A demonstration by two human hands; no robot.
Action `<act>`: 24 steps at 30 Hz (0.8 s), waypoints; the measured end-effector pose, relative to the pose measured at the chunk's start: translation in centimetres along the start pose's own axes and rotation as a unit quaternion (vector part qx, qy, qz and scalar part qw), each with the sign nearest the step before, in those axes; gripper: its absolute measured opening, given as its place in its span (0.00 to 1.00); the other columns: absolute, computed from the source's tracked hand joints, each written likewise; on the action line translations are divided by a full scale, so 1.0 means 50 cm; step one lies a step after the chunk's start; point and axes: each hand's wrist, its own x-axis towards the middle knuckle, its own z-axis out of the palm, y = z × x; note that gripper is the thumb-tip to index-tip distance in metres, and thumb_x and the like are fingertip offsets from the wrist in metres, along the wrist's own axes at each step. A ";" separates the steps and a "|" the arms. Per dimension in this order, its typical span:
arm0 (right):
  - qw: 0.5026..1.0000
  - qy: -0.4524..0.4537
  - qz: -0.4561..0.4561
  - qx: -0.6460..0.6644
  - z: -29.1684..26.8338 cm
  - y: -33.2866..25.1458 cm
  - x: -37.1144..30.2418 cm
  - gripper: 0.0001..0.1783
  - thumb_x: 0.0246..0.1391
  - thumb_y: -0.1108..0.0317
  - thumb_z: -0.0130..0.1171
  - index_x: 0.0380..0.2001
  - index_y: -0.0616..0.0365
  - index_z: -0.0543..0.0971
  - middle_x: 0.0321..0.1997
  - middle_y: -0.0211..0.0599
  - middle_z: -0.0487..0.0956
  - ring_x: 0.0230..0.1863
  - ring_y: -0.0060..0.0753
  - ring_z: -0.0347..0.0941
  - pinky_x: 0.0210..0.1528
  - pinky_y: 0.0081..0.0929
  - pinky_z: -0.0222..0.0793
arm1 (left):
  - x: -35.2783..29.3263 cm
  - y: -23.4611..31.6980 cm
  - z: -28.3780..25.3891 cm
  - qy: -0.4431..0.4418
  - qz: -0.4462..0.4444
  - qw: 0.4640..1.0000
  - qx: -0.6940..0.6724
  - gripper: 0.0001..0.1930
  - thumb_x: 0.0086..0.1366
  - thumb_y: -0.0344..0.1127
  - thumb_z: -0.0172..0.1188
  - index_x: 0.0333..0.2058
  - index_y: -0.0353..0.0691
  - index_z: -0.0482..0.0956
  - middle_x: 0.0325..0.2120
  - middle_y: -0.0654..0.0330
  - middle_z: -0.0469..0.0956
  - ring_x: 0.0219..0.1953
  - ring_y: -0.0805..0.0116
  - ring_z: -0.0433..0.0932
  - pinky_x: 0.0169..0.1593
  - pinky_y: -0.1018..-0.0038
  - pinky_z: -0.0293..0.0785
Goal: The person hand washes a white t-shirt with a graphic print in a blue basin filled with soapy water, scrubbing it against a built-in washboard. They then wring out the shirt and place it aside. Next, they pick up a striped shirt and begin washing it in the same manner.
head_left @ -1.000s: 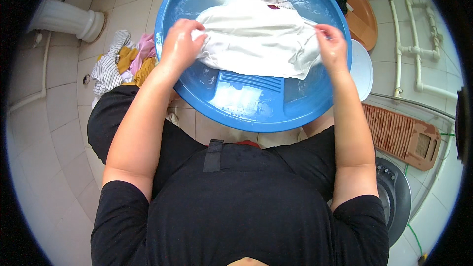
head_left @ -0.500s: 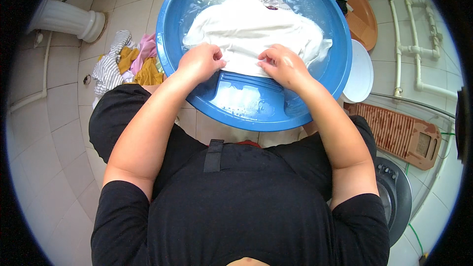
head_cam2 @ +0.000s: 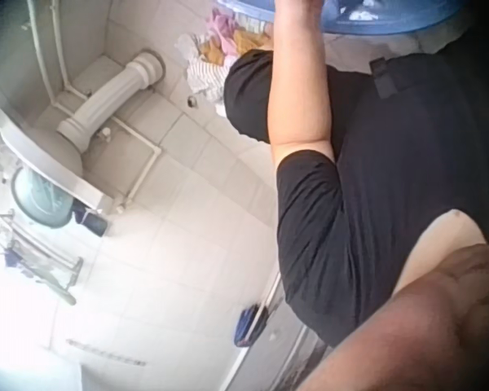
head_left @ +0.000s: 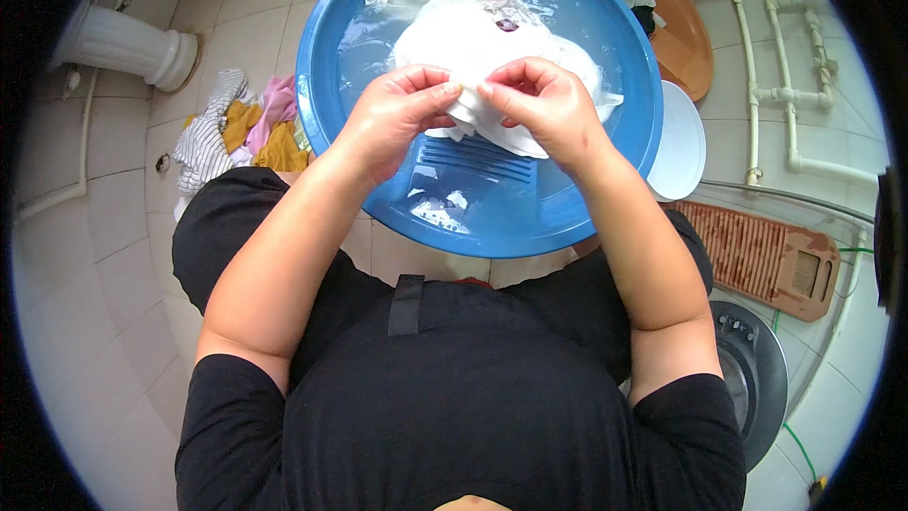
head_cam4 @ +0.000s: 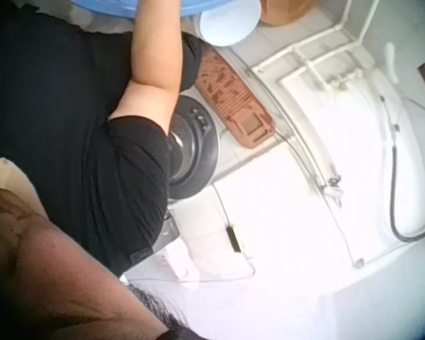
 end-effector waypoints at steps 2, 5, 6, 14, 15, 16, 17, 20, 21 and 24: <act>0.998 0.025 -0.034 -0.053 0.002 -0.010 -0.013 0.13 0.41 0.63 0.62 0.25 0.63 0.77 0.24 0.32 0.76 0.26 0.19 0.69 0.30 0.17 0.67 | -0.007 -0.001 0.014 -0.005 0.009 1.000 0.014 0.09 0.57 0.35 0.57 0.34 0.36 0.75 0.29 0.63 0.75 0.31 0.77 0.73 0.37 0.80 0.70; 0.997 0.035 -0.019 -0.058 -0.004 -0.012 -0.019 0.12 0.40 0.65 0.62 0.25 0.64 0.77 0.24 0.32 0.76 0.27 0.19 0.70 0.31 0.17 0.67 | -0.011 -0.011 0.021 -0.006 0.021 1.000 -0.003 0.09 0.57 0.35 0.57 0.34 0.36 0.75 0.29 0.63 0.75 0.31 0.77 0.73 0.37 0.80 0.70; 0.998 0.033 -0.015 -0.041 -0.004 -0.012 -0.020 0.12 0.40 0.65 0.62 0.25 0.64 0.77 0.24 0.32 0.76 0.27 0.19 0.69 0.31 0.17 0.67 | -0.015 -0.006 0.029 0.004 0.019 1.000 -0.008 0.09 0.57 0.34 0.57 0.34 0.36 0.75 0.28 0.63 0.76 0.31 0.77 0.73 0.37 0.80 0.70; 0.996 0.012 0.030 0.078 -0.016 -0.013 -0.026 0.11 0.41 0.67 0.61 0.28 0.63 0.75 0.25 0.31 0.75 0.26 0.20 0.69 0.31 0.18 0.66 | -0.016 -0.017 0.042 -0.008 0.020 0.999 -0.031 0.07 0.58 0.31 0.55 0.34 0.36 0.74 0.30 0.62 0.76 0.33 0.75 0.74 0.40 0.78 0.70; 0.995 0.011 0.033 0.092 -0.016 -0.013 -0.028 0.11 0.42 0.68 0.61 0.28 0.63 0.75 0.26 0.31 0.75 0.26 0.20 0.69 0.31 0.18 0.66 | -0.016 -0.016 0.045 -0.010 0.020 0.999 -0.035 0.07 0.58 0.31 0.55 0.35 0.36 0.74 0.30 0.62 0.76 0.33 0.75 0.74 0.40 0.78 0.70; 0.994 0.010 0.035 0.106 -0.016 -0.011 -0.030 0.11 0.42 0.68 0.61 0.28 0.63 0.74 0.26 0.31 0.74 0.26 0.20 0.69 0.31 0.17 0.66 | -0.015 -0.019 0.046 -0.013 0.026 0.999 -0.036 0.07 0.58 0.31 0.55 0.34 0.36 0.74 0.30 0.62 0.76 0.33 0.75 0.74 0.40 0.78 0.70; 0.992 0.008 0.039 0.120 -0.017 -0.009 -0.031 0.11 0.42 0.69 0.60 0.29 0.63 0.74 0.27 0.31 0.74 0.26 0.20 0.69 0.31 0.17 0.66 | -0.015 -0.025 0.046 -0.017 0.031 0.999 -0.037 0.07 0.58 0.31 0.55 0.34 0.36 0.74 0.30 0.62 0.76 0.33 0.75 0.74 0.40 0.78 0.70; 0.983 0.016 0.065 0.171 -0.021 -0.009 -0.030 0.10 0.42 0.70 0.60 0.28 0.63 0.74 0.28 0.32 0.74 0.27 0.20 0.69 0.32 0.17 0.67 | -0.013 -0.031 0.050 -0.013 0.040 0.998 -0.055 0.06 0.59 0.31 0.54 0.34 0.36 0.73 0.30 0.62 0.75 0.33 0.74 0.74 0.40 0.78 0.69; 0.985 0.012 0.064 0.158 -0.021 -0.013 -0.030 0.09 0.42 0.70 0.59 0.29 0.63 0.74 0.28 0.32 0.74 0.27 0.20 0.69 0.32 0.18 0.67 | -0.011 -0.032 0.050 -0.009 0.042 0.997 -0.063 0.06 0.59 0.31 0.54 0.34 0.36 0.73 0.30 0.62 0.75 0.33 0.74 0.74 0.40 0.78 0.69; 0.991 0.003 0.061 0.119 -0.022 -0.022 -0.031 0.09 0.43 0.71 0.56 0.29 0.64 0.73 0.29 0.33 0.74 0.28 0.22 0.70 0.32 0.20 0.68 | -0.006 -0.031 0.044 -0.033 0.037 0.998 -0.043 0.06 0.59 0.31 0.53 0.34 0.36 0.72 0.31 0.62 0.75 0.34 0.73 0.73 0.41 0.77 0.69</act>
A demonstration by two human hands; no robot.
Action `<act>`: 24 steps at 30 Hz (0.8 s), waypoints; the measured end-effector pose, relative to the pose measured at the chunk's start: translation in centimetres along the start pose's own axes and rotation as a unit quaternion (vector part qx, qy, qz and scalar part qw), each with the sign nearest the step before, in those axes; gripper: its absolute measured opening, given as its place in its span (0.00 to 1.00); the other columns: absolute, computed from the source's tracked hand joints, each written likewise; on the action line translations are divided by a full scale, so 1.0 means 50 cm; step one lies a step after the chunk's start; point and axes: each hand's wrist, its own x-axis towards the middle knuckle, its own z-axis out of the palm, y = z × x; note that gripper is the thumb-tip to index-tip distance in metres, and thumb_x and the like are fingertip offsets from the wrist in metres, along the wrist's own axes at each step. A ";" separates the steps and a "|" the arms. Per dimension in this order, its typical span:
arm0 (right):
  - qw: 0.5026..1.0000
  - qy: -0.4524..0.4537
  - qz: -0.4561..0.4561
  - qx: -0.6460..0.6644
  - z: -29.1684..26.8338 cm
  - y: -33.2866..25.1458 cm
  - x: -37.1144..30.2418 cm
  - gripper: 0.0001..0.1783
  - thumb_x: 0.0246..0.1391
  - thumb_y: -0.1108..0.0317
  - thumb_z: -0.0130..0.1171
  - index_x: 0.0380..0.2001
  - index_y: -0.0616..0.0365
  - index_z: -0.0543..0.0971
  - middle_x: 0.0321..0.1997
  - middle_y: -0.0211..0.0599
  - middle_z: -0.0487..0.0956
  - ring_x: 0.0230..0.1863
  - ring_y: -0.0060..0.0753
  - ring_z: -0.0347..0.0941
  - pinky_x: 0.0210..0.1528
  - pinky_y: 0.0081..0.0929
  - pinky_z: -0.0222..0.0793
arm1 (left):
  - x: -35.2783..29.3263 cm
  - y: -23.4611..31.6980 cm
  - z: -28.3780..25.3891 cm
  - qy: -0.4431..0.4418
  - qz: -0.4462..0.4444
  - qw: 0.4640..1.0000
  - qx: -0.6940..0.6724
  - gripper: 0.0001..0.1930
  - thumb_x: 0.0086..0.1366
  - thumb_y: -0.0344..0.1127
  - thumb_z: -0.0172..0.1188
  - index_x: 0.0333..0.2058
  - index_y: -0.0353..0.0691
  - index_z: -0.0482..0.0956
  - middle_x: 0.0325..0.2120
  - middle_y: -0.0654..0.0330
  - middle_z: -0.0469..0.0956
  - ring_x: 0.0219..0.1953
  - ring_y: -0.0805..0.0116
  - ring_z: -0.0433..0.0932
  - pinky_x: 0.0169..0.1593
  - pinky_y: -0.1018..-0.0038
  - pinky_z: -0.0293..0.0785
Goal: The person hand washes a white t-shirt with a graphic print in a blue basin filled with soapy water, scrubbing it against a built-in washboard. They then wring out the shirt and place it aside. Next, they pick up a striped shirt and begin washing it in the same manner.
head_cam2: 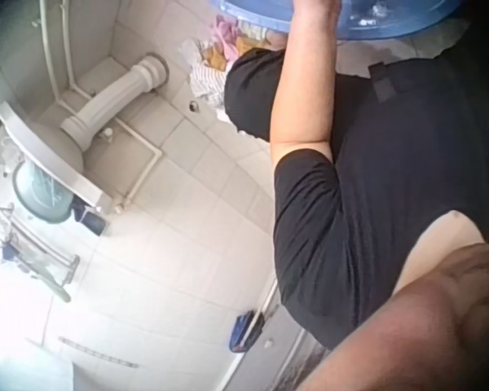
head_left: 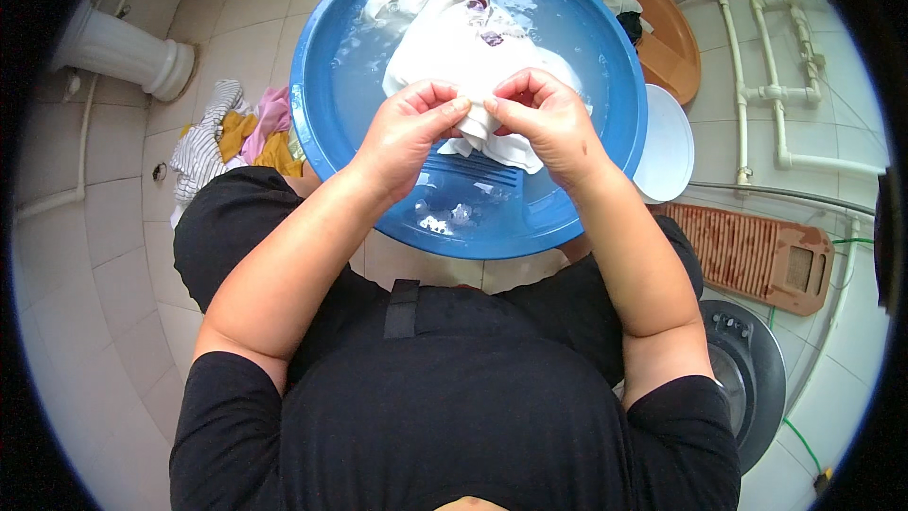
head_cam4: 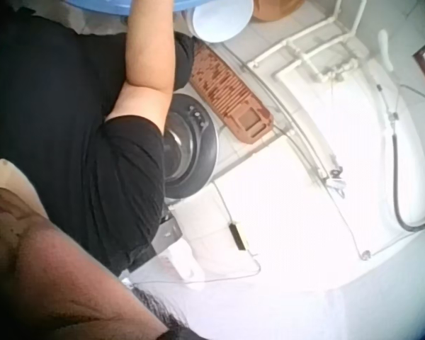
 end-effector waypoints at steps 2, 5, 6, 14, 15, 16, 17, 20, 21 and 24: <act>1.000 -0.002 -0.003 -0.019 -0.004 0.013 0.005 0.09 0.44 0.71 0.54 0.30 0.64 0.73 0.29 0.35 0.75 0.28 0.24 0.71 0.31 0.21 0.69 | 0.006 -0.009 -0.006 0.013 -0.015 1.000 0.001 0.07 0.61 0.32 0.51 0.36 0.37 0.71 0.32 0.61 0.75 0.35 0.73 0.73 0.42 0.75 0.68; 0.996 -0.006 0.081 0.034 -0.038 0.037 0.044 0.11 0.45 0.69 0.52 0.32 0.64 0.72 0.30 0.39 0.75 0.29 0.28 0.72 0.30 0.22 0.70 | 0.021 -0.014 -0.013 0.057 -0.020 0.997 -0.043 0.08 0.61 0.34 0.50 0.37 0.38 0.70 0.32 0.62 0.74 0.34 0.74 0.73 0.41 0.77 0.68; 0.996 0.022 0.087 0.024 -0.056 0.056 0.061 0.12 0.47 0.67 0.51 0.33 0.65 0.72 0.31 0.41 0.76 0.29 0.30 0.73 0.31 0.23 0.70 | 0.026 -0.013 -0.012 0.074 -0.018 0.995 -0.065 0.09 0.61 0.35 0.50 0.37 0.38 0.70 0.32 0.63 0.74 0.34 0.75 0.72 0.40 0.78 0.68; 0.940 0.216 0.256 0.057 -0.262 0.287 0.161 0.10 0.47 0.68 0.48 0.30 0.64 0.73 0.28 0.39 0.75 0.30 0.31 0.72 0.35 0.24 0.69 | 0.048 -0.028 -0.017 0.175 -0.030 0.981 -0.084 0.07 0.61 0.36 0.50 0.37 0.43 0.69 0.33 0.63 0.72 0.31 0.74 0.71 0.34 0.76 0.68; 0.935 0.237 0.262 0.042 -0.258 0.284 0.165 0.10 0.48 0.69 0.48 0.29 0.64 0.74 0.29 0.38 0.76 0.31 0.31 0.72 0.36 0.24 0.68 | 0.051 -0.034 -0.025 0.184 -0.033 0.980 -0.071 0.07 0.61 0.37 0.50 0.37 0.43 0.69 0.32 0.64 0.72 0.30 0.74 0.71 0.33 0.77 0.67; 0.926 0.311 0.213 0.026 -0.238 0.297 0.160 0.11 0.43 0.69 0.48 0.25 0.66 0.75 0.24 0.38 0.74 0.24 0.31 0.69 0.28 0.27 0.65 | 0.053 -0.038 -0.033 0.192 -0.037 0.979 -0.059 0.07 0.61 0.37 0.50 0.36 0.43 0.69 0.32 0.64 0.72 0.29 0.75 0.70 0.32 0.78 0.67; 0.925 0.339 0.172 0.020 -0.224 0.295 0.161 0.11 0.43 0.69 0.48 0.25 0.66 0.75 0.24 0.38 0.74 0.25 0.31 0.69 0.28 0.27 0.65 | 0.058 -0.042 -0.037 0.197 -0.039 0.978 -0.047 0.07 0.61 0.38 0.50 0.36 0.43 0.70 0.32 0.64 0.72 0.28 0.75 0.69 0.31 0.78 0.67; 0.915 0.381 0.091 0.099 -0.205 0.264 0.164 0.11 0.45 0.69 0.48 0.25 0.66 0.75 0.26 0.39 0.75 0.25 0.32 0.70 0.31 0.28 0.67 | 0.079 -0.058 -0.041 0.236 -0.028 0.971 0.003 0.11 0.60 0.41 0.53 0.36 0.41 0.70 0.29 0.64 0.71 0.26 0.77 0.67 0.29 0.81 0.65; 0.921 0.316 0.138 0.180 -0.192 0.232 0.162 0.11 0.46 0.68 0.48 0.26 0.66 0.75 0.27 0.41 0.76 0.26 0.34 0.71 0.33 0.28 0.68 | 0.084 -0.063 -0.044 0.254 -0.029 0.966 0.024 0.12 0.59 0.42 0.54 0.36 0.41 0.70 0.29 0.64 0.71 0.26 0.77 0.67 0.29 0.82 0.65; 0.949 0.017 0.198 0.245 -0.098 0.084 0.113 0.15 0.53 0.63 0.46 0.33 0.66 0.75 0.33 0.45 0.77 0.35 0.39 0.74 0.41 0.30 0.70 | 0.099 -0.084 -0.053 0.243 -0.091 0.966 0.020 0.13 0.56 0.41 0.57 0.35 0.38 0.72 0.26 0.63 0.72 0.21 0.76 0.66 0.27 0.82 0.64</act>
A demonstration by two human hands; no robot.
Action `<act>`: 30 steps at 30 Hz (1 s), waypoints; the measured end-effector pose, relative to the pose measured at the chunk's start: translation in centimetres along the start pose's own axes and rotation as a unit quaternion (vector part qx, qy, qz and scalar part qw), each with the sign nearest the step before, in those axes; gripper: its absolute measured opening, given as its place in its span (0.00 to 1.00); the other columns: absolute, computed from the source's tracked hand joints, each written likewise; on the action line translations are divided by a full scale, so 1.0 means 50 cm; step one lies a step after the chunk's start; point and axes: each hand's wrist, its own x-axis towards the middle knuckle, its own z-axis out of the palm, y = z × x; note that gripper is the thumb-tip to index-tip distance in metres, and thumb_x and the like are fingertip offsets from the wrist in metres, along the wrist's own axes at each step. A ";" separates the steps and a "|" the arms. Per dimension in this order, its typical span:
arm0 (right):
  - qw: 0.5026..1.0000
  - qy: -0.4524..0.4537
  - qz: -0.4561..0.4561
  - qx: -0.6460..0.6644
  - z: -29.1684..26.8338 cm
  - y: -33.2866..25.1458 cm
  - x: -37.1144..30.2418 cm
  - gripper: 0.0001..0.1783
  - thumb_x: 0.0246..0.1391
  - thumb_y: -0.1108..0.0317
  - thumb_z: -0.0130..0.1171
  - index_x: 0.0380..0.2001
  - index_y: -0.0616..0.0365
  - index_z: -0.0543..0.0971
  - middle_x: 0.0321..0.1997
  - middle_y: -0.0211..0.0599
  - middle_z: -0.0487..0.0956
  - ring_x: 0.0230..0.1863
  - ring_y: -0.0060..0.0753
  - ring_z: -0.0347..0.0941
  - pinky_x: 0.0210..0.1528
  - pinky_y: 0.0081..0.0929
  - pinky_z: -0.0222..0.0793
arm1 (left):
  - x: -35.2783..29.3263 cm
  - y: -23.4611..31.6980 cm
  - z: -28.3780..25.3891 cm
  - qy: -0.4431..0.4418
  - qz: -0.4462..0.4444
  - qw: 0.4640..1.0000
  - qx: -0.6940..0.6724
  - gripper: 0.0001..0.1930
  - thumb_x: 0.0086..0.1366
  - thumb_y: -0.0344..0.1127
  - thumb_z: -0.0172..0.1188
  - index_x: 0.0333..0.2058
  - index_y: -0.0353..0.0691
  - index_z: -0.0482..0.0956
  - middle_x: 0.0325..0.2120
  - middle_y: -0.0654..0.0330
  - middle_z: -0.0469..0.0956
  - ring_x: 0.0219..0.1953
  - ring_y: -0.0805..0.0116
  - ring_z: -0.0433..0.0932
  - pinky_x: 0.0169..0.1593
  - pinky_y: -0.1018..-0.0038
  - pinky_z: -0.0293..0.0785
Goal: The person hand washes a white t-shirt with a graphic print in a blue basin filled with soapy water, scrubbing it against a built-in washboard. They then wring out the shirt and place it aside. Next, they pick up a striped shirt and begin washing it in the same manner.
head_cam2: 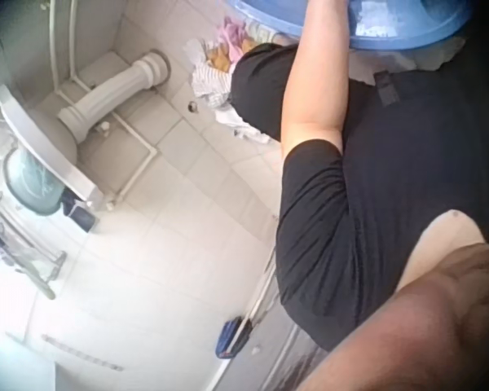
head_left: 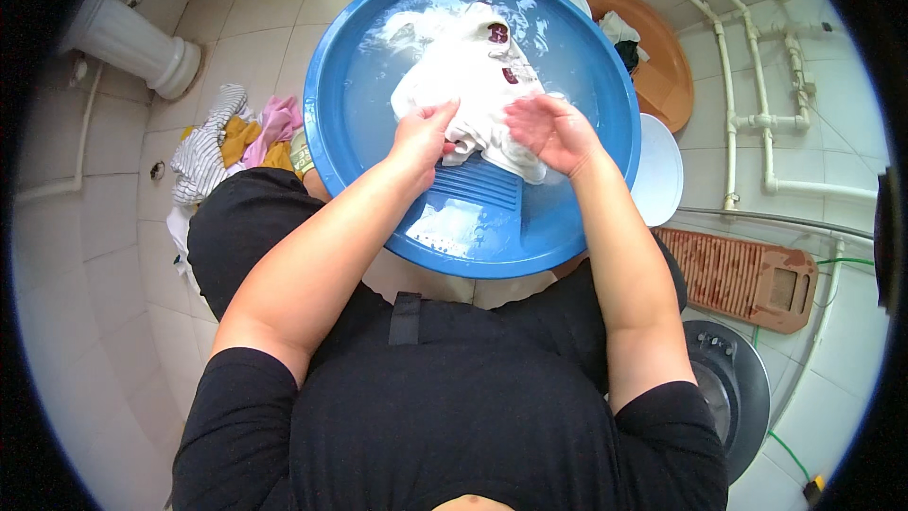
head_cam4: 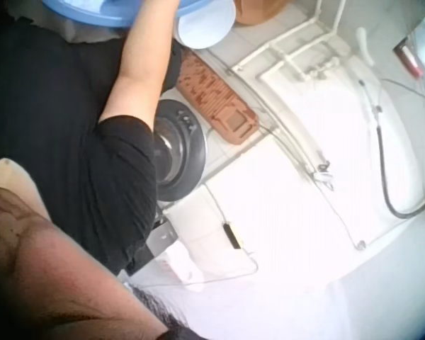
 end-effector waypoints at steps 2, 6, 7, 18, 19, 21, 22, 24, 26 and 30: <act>0.992 -0.074 -0.061 -0.078 0.046 0.003 -0.021 0.16 0.55 0.65 0.44 0.37 0.68 0.73 0.39 0.46 0.76 0.40 0.38 0.73 0.45 0.28 0.69 | 0.009 -0.016 0.008 -0.006 0.005 1.000 0.010 0.13 0.55 0.38 0.58 0.35 0.36 0.72 0.24 0.63 0.73 0.18 0.75 0.66 0.25 0.81 0.65; 0.983 0.046 -0.110 -0.138 0.009 0.023 0.006 0.14 0.53 0.67 0.45 0.36 0.68 0.73 0.37 0.44 0.76 0.39 0.34 0.73 0.43 0.25 0.68 | 0.004 0.001 0.013 -0.036 -0.017 0.999 -0.014 0.11 0.56 0.35 0.56 0.36 0.36 0.72 0.26 0.61 0.73 0.23 0.73 0.69 0.27 0.80 0.66; 0.987 0.076 -0.091 -0.110 -0.019 0.031 0.022 0.14 0.52 0.67 0.46 0.35 0.68 0.73 0.36 0.44 0.75 0.38 0.34 0.73 0.43 0.25 0.68 | -0.002 0.006 0.016 -0.045 0.002 0.999 -0.029 0.11 0.57 0.34 0.55 0.37 0.37 0.72 0.27 0.61 0.73 0.24 0.73 0.70 0.28 0.79 0.66; 0.962 0.217 -0.133 0.098 -0.122 0.060 0.088 0.13 0.52 0.66 0.45 0.24 0.64 0.73 0.26 0.39 0.75 0.28 0.32 0.72 0.34 0.28 0.69 | 0.006 0.022 0.016 -0.054 0.053 0.984 -0.163 0.09 0.59 0.36 0.53 0.38 0.43 0.71 0.31 0.65 0.73 0.31 0.76 0.70 0.31 0.79 0.63; 0.971 0.142 -0.132 0.137 -0.062 0.037 0.051 0.13 0.53 0.65 0.45 0.24 0.63 0.73 0.26 0.38 0.76 0.28 0.30 0.72 0.34 0.28 0.68 | 0.006 0.020 0.014 -0.047 0.055 0.983 -0.167 0.09 0.59 0.36 0.53 0.38 0.43 0.72 0.31 0.65 0.73 0.31 0.76 0.70 0.31 0.79 0.63; 0.992 -0.009 -0.125 0.023 0.034 0.006 -0.004 0.14 0.54 0.64 0.46 0.26 0.64 0.75 0.29 0.40 0.76 0.30 0.27 0.72 0.35 0.25 0.67 | -0.004 0.027 0.024 -0.049 0.055 0.983 -0.171 0.08 0.59 0.36 0.52 0.38 0.43 0.72 0.31 0.65 0.73 0.32 0.75 0.70 0.32 0.79 0.64; 0.977 -0.007 -0.192 -0.096 0.057 0.008 -0.014 0.14 0.54 0.62 0.47 0.28 0.64 0.75 0.30 0.41 0.77 0.32 0.27 0.72 0.37 0.24 0.66 | -0.015 0.036 0.031 -0.050 0.057 0.982 -0.173 0.08 0.60 0.36 0.52 0.37 0.42 0.72 0.31 0.64 0.73 0.32 0.75 0.70 0.33 0.79 0.65; 0.905 0.003 -0.342 -0.253 0.071 0.035 0.007 0.17 0.54 0.58 0.49 0.33 0.62 0.77 0.35 0.42 0.76 0.40 0.30 0.71 0.44 0.24 0.65 | -0.036 0.049 0.047 -0.076 0.054 0.981 -0.169 0.08 0.61 0.36 0.51 0.37 0.41 0.72 0.31 0.63 0.73 0.33 0.74 0.71 0.35 0.78 0.67; 0.706 0.056 -0.486 -0.513 0.016 0.072 0.065 0.14 0.51 0.59 0.53 0.34 0.59 0.78 0.43 0.38 0.74 0.46 0.30 0.68 0.48 0.23 0.62 | -0.044 0.056 0.061 -0.089 0.076 0.977 -0.176 0.09 0.62 0.37 0.50 0.37 0.39 0.71 0.31 0.61 0.73 0.34 0.72 0.71 0.37 0.76 0.68; 0.862 0.031 -0.369 -0.345 0.001 0.069 0.073 0.09 0.46 0.64 0.59 0.25 0.60 0.76 0.39 0.39 0.74 0.40 0.32 0.69 0.45 0.23 0.62 | -0.037 0.071 0.063 -0.036 0.103 0.976 -0.191 0.12 0.63 0.41 0.49 0.36 0.36 0.70 0.31 0.58 0.73 0.34 0.70 0.72 0.38 0.73 0.69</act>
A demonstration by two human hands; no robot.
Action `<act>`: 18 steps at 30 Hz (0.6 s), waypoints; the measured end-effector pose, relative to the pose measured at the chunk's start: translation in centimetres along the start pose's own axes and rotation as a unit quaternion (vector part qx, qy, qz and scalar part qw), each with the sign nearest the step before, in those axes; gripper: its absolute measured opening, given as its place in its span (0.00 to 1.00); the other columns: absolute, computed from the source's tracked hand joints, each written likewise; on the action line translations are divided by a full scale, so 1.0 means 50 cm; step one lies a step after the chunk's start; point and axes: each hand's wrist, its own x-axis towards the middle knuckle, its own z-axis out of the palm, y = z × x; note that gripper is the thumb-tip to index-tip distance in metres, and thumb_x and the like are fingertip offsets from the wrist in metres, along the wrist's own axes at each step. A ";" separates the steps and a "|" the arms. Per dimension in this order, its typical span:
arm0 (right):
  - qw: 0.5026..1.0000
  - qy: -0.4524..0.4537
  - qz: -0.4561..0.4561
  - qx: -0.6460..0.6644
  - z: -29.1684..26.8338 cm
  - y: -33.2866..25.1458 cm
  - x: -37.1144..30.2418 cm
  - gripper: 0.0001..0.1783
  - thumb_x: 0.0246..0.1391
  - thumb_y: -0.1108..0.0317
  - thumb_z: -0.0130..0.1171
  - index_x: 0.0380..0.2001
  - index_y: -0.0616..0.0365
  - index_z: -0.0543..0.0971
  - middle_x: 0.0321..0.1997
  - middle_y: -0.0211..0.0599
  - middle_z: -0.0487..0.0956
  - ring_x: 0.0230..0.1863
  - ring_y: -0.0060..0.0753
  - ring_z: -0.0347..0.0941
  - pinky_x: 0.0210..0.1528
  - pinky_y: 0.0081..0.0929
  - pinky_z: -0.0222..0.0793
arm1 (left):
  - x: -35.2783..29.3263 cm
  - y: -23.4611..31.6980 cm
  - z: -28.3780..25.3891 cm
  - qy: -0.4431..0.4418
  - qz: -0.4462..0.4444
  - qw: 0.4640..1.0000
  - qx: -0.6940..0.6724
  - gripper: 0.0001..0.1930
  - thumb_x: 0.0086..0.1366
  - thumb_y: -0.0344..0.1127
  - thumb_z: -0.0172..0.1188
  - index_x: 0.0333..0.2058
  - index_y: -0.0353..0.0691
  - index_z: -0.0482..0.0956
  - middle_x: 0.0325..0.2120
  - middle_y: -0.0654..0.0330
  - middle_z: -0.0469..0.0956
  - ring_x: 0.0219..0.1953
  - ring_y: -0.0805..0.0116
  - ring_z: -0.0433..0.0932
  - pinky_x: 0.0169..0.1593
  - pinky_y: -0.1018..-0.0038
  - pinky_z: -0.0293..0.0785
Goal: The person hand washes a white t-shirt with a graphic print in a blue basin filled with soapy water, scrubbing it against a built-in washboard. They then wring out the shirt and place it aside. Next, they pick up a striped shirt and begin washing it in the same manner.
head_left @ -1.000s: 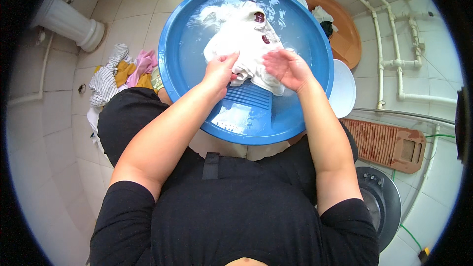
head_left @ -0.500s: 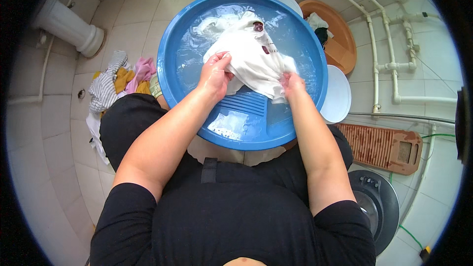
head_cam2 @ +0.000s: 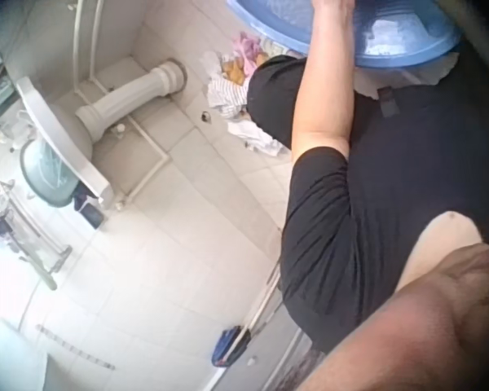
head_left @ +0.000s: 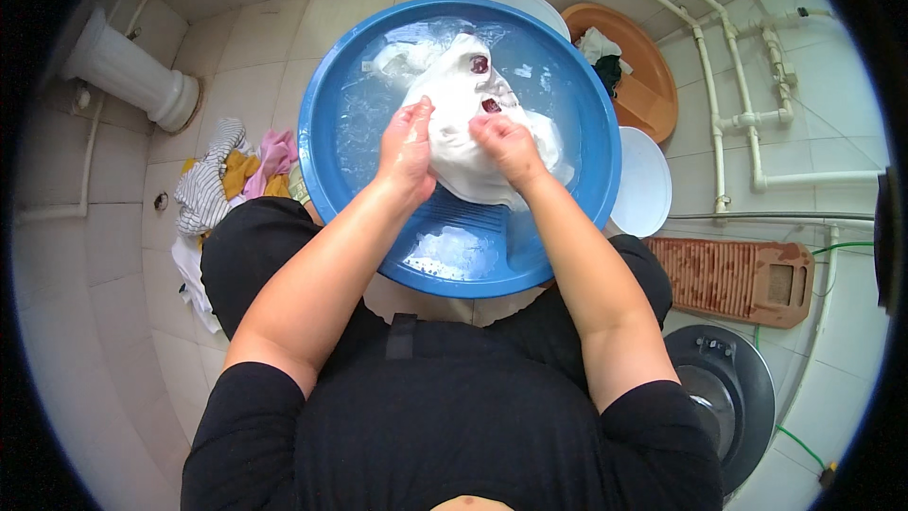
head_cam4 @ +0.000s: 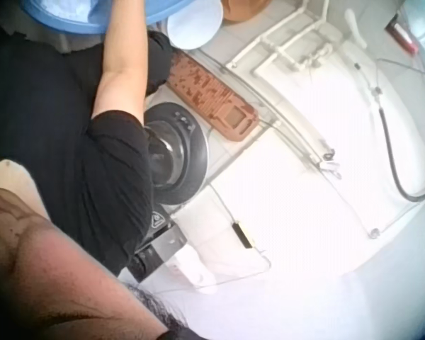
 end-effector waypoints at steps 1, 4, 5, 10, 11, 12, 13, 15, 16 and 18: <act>0.987 0.041 0.070 0.140 0.007 -0.027 0.003 0.09 0.45 0.64 0.59 0.23 0.60 0.76 0.37 0.39 0.74 0.37 0.32 0.70 0.43 0.23 0.62 | 0.006 0.001 -0.008 0.028 -0.005 1.000 0.006 0.13 0.63 0.42 0.49 0.36 0.36 0.69 0.31 0.58 0.73 0.34 0.70 0.72 0.39 0.73 0.69; 0.991 0.029 -0.106 0.078 0.053 -0.143 -0.016 0.10 0.45 0.69 0.59 0.17 0.57 0.70 0.33 0.38 0.74 0.36 0.30 0.69 0.42 0.24 0.62 | 0.035 -0.017 -0.036 0.057 -0.043 0.996 0.057 0.18 0.64 0.46 0.46 0.37 0.35 0.70 0.30 0.57 0.73 0.33 0.68 0.72 0.37 0.70 0.70; 0.983 0.018 -0.184 0.005 0.073 -0.161 -0.029 0.10 0.43 0.69 0.60 0.17 0.57 0.69 0.31 0.38 0.74 0.34 0.30 0.69 0.40 0.24 0.63 | 0.036 -0.024 -0.044 0.065 -0.065 0.993 0.072 0.18 0.64 0.47 0.45 0.37 0.34 0.70 0.30 0.57 0.73 0.33 0.68 0.73 0.37 0.70 0.70; 0.914 0.025 -0.359 -0.189 0.121 -0.141 -0.069 0.12 0.39 0.64 0.61 0.13 0.55 0.69 0.19 0.39 0.71 0.21 0.41 0.67 0.24 0.32 0.64 | 0.014 -0.112 -0.107 -0.228 -0.015 0.968 -0.105 0.20 0.65 0.51 0.41 0.38 0.38 0.70 0.32 0.60 0.73 0.35 0.70 0.72 0.38 0.71 0.69; 0.919 0.088 -0.321 -0.213 0.111 -0.101 -0.051 0.12 0.41 0.66 0.60 0.12 0.56 0.68 0.18 0.39 0.70 0.20 0.42 0.66 0.23 0.33 0.63 | 0.017 -0.121 -0.108 -0.280 -0.134 0.921 -0.237 0.21 0.65 0.50 0.41 0.39 0.38 0.70 0.33 0.61 0.73 0.37 0.71 0.71 0.40 0.72 0.69; 0.949 0.125 -0.144 -0.252 0.085 -0.063 -0.029 0.15 0.44 0.60 0.57 0.11 0.56 0.70 0.18 0.43 0.72 0.20 0.45 0.69 0.23 0.36 0.65 | -0.033 -0.061 0.014 0.013 -0.139 0.989 0.043 0.21 0.65 0.48 0.42 0.43 0.36 0.69 0.37 0.59 0.73 0.40 0.70 0.70 0.43 0.74 0.67; 0.976 0.117 -0.065 -0.171 0.057 -0.034 -0.010 0.16 0.45 0.61 0.55 0.10 0.57 0.71 0.16 0.45 0.72 0.20 0.47 0.69 0.24 0.37 0.65 | -0.036 -0.069 0.014 -0.023 -0.112 0.992 0.052 0.21 0.65 0.48 0.43 0.46 0.35 0.68 0.39 0.58 0.72 0.40 0.69 0.70 0.45 0.76 0.65; 0.953 0.131 -0.150 -0.226 0.076 -0.081 -0.028 0.15 0.44 0.61 0.55 0.11 0.56 0.72 0.16 0.44 0.72 0.21 0.46 0.70 0.24 0.36 0.65 | -0.019 -0.081 -0.014 -0.012 -0.107 0.993 0.054 0.21 0.65 0.46 0.43 0.46 0.34 0.68 0.35 0.58 0.72 0.38 0.69 0.70 0.41 0.74 0.67; 0.952 0.115 -0.200 -0.199 0.093 -0.096 -0.035 0.15 0.45 0.65 0.55 0.10 0.57 0.70 0.14 0.43 0.70 0.18 0.44 0.68 0.22 0.34 0.63 | -0.008 -0.078 -0.032 -0.014 -0.124 0.992 0.024 0.20 0.65 0.46 0.43 0.43 0.35 0.70 0.33 0.58 0.72 0.36 0.69 0.71 0.39 0.73 0.68; 0.921 0.067 -0.319 -0.214 0.126 -0.154 -0.070 0.14 0.42 0.69 0.56 0.08 0.56 0.69 0.13 0.40 0.68 0.17 0.42 0.66 0.20 0.33 0.61 | 0.017 -0.095 -0.083 -0.065 -0.057 0.996 0.019 0.20 0.65 0.48 0.42 0.40 0.36 0.72 0.30 0.59 0.72 0.33 0.70 0.71 0.36 0.73 0.68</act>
